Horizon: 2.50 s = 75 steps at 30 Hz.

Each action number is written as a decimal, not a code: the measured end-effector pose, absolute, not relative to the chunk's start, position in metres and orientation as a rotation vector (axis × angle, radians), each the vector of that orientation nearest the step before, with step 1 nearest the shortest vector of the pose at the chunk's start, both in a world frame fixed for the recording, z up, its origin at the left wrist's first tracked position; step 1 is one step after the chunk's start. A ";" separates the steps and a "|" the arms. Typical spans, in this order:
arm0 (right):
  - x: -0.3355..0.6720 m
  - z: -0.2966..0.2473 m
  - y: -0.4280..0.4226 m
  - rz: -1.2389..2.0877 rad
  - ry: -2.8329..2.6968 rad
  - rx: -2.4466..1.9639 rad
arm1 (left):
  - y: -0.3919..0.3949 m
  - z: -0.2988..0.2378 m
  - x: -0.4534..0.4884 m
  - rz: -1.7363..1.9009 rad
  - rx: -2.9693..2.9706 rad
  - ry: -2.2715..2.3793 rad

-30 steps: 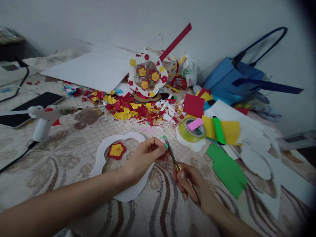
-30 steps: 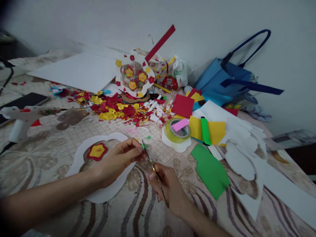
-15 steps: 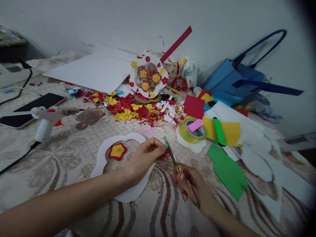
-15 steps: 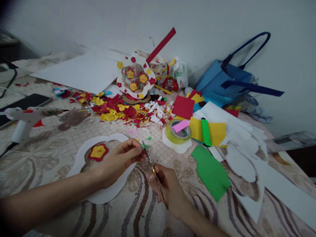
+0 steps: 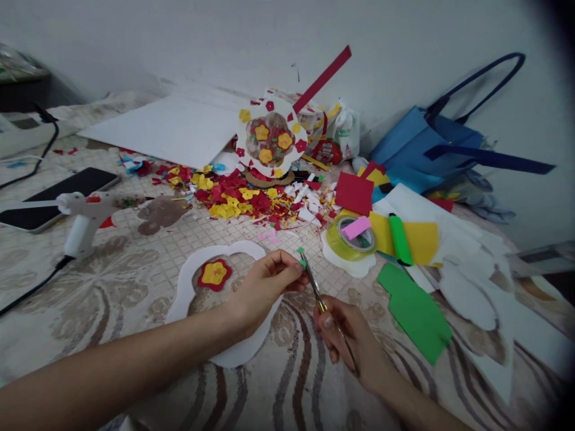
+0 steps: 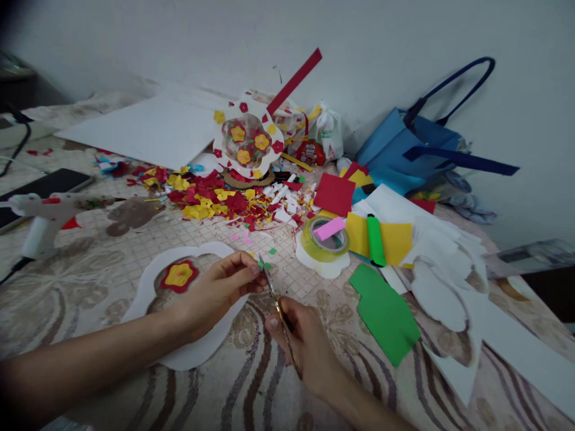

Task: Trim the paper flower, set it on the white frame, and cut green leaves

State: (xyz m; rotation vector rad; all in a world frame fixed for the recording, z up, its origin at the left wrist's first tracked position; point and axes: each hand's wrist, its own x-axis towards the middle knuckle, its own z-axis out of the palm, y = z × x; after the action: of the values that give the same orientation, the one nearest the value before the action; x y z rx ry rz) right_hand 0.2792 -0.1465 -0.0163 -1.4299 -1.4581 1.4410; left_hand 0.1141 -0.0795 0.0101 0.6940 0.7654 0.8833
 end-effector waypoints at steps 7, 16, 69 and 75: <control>0.278 -0.014 -0.146 1.411 -1.479 -1.427 | -0.080 0.010 0.115 0.896 0.687 0.768; 0.283 -0.006 -0.148 1.490 -1.479 -1.393 | -0.079 0.011 0.113 0.864 0.711 0.758; 0.304 0.003 -0.144 1.468 -1.670 -1.508 | -0.074 0.006 0.110 0.795 0.801 0.690; 0.305 0.002 -0.143 1.463 -1.660 -1.550 | -0.070 0.004 0.108 0.771 0.804 0.674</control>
State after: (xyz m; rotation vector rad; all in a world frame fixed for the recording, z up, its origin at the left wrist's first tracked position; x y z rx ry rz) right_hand 0.3053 -0.1430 0.0017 -1.5498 -1.6597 1.4628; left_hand 0.1079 -0.0698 0.0035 0.8037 0.6745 0.7710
